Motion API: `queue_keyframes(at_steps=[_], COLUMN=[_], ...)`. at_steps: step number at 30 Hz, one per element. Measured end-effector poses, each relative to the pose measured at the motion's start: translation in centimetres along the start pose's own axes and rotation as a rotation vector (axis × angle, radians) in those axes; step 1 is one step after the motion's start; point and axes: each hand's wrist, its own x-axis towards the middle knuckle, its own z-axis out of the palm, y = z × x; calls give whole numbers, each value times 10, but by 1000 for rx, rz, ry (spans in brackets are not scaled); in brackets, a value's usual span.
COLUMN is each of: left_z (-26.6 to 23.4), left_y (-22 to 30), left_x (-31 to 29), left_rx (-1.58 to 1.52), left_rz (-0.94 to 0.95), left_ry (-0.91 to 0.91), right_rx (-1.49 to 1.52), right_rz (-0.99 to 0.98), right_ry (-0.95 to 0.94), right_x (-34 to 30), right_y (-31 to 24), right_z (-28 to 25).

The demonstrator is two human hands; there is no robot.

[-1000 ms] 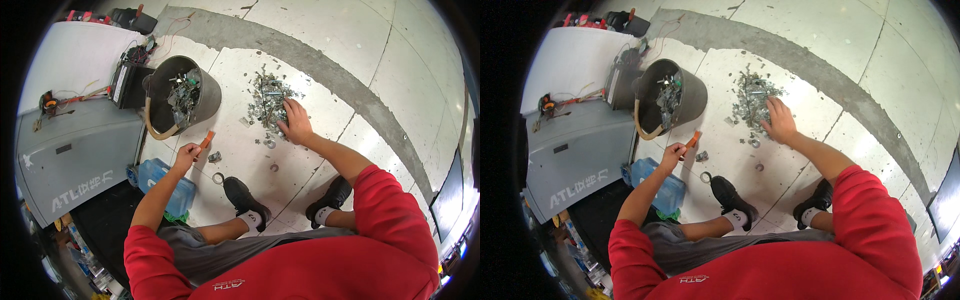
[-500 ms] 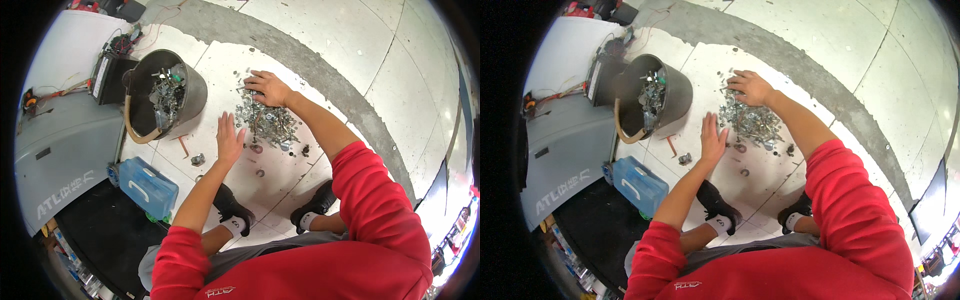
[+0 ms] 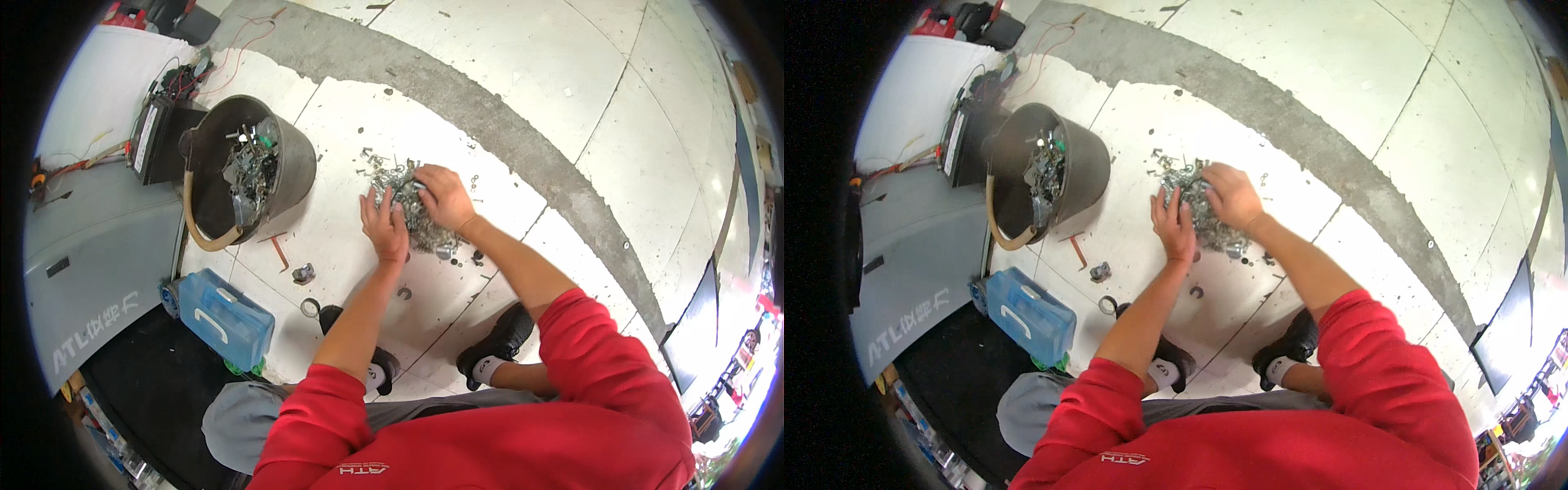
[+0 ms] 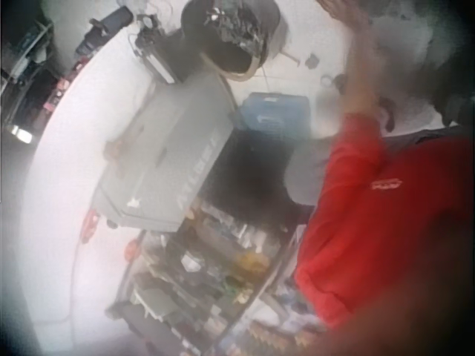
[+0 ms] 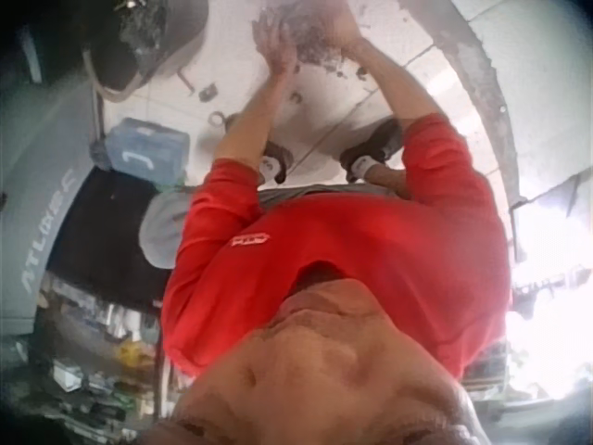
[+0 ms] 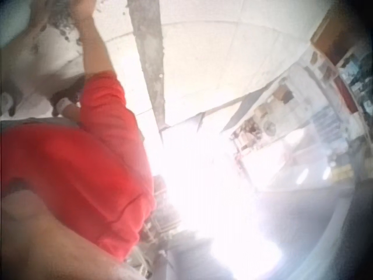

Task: The person carries a toolbox and a cardboard box from outside into a workshop, places them on a cart, then empties a bucket of mixed fasteners onto the floor. They sort the fasteners by hand into a bucket, repeatedly picking up handfuls and separating pieces.

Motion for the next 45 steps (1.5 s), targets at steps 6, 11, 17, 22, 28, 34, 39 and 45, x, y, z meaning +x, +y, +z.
queue_keyframes(at_steps=[6,11,17,22,28,34,39,45], left_z=[-14,-105,-186,-303,-500,-637,-518,-306], left_y=[49,18,-4,-14,27,44,-12,-30], left_x=[11,20,-24,-61,-70,-38,-7,-51], left_rx=[-656,-1213,-1482,-1546,-1524,-1675,-989,-9], left_rz=[-194,-497,-515,-385,-45,-263,-360,727], left_ry=[-2,-49,-60,78,401,510,422,485], right_rx=[344,1026,1726,1702,1644,1327,512,-243], right_rz=[482,939,1109,854,532,634,66,93], right_ry=[273,531,626,505,209,-64,126,-370], right_x=[0,27,13,28,109,190,117,-131], right_y=[-64,-147,-230,-354,-554,-679,-458,-173], right_z=[45,102,116,126,94,80,66,-19])
